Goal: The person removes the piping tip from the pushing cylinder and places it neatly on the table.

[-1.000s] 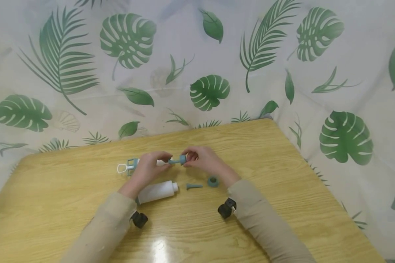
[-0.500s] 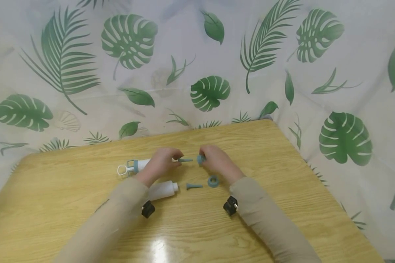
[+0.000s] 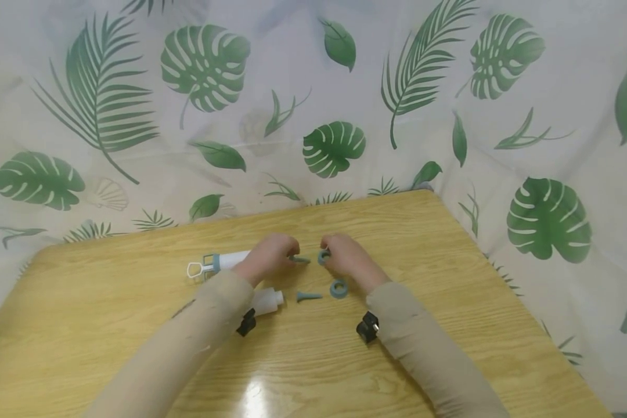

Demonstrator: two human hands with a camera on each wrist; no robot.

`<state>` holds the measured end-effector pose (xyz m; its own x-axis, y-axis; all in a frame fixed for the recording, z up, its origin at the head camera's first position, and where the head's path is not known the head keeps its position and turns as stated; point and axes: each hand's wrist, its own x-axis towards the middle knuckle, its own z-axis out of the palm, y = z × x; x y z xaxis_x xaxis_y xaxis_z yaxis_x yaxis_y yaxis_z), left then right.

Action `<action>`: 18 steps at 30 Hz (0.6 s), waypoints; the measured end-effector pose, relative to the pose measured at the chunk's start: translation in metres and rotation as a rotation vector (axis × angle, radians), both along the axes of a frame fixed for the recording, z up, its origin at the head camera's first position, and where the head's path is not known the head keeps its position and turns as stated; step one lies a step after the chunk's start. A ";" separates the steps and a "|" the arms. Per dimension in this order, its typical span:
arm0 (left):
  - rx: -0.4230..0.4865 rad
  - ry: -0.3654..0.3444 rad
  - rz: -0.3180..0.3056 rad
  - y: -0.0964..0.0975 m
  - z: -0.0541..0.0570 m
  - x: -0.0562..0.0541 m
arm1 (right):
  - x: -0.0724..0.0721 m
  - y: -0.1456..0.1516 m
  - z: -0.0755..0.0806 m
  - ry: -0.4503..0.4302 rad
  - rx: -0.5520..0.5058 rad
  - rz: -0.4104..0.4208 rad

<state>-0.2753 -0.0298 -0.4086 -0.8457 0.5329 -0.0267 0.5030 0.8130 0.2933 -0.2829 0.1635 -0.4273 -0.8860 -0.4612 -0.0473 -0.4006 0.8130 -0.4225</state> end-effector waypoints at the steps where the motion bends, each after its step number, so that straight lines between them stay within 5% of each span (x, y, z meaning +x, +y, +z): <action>1: -0.009 0.004 -0.007 0.001 -0.001 0.000 | 0.000 0.000 0.000 0.000 -0.006 0.000; 10: -0.067 0.010 0.011 -0.002 -0.004 0.003 | -0.001 0.004 -0.004 -0.016 -0.038 0.022; 18: 0.090 0.079 0.043 -0.033 0.014 0.024 | 0.007 0.004 0.003 -0.059 -0.061 0.002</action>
